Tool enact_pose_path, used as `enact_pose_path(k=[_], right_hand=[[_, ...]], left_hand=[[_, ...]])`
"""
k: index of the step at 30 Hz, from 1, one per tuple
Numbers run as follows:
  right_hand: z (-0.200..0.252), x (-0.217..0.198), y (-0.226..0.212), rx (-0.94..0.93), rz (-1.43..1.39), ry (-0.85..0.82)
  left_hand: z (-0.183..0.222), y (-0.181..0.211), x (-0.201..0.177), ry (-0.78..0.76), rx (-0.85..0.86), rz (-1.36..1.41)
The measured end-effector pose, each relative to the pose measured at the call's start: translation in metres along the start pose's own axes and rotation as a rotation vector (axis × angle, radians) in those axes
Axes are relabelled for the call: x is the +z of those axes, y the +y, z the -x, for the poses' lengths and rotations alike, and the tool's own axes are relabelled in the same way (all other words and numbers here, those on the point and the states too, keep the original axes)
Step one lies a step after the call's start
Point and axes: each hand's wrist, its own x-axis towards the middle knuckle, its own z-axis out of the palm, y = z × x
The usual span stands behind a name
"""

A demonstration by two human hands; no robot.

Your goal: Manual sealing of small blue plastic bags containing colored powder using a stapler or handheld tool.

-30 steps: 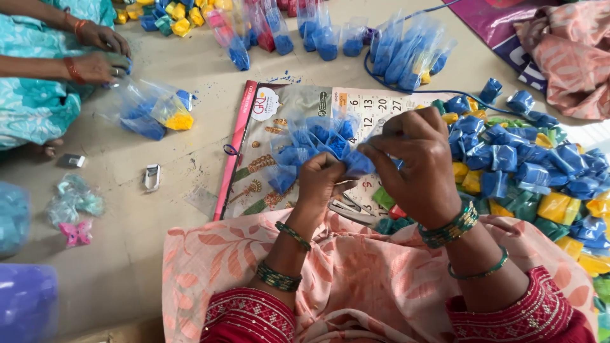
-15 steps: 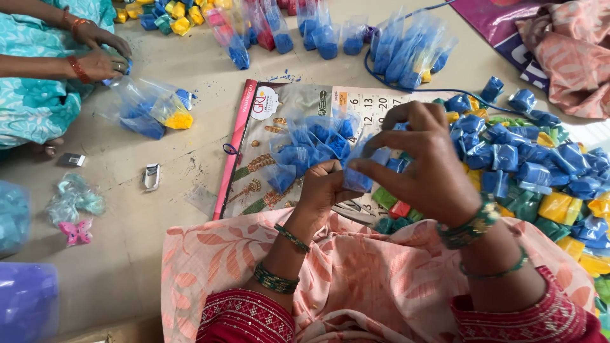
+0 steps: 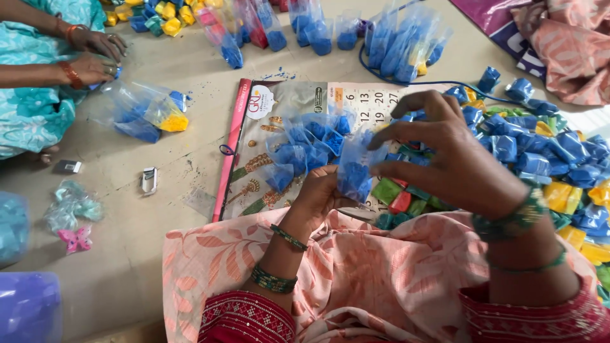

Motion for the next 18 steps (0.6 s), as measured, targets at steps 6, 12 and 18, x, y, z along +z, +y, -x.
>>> enact_pose_path(k=[6, 12, 18], right_hand=[[0.011, 0.009, 0.019, 0.164, -0.08, -0.045], [0.013, 0.01, 0.001, 0.113, -0.041, 0.004], [0.01, 0.005, 0.004, 0.158, -0.12, 0.266]], left_hand=[[0.0, 0.002, -0.005, 0.006, 0.002, -0.052], [-0.016, -0.01, -0.03, 0.095, 0.123, -0.165], [0.011, 0.008, -0.01, -0.321, 0.125, 0.355]])
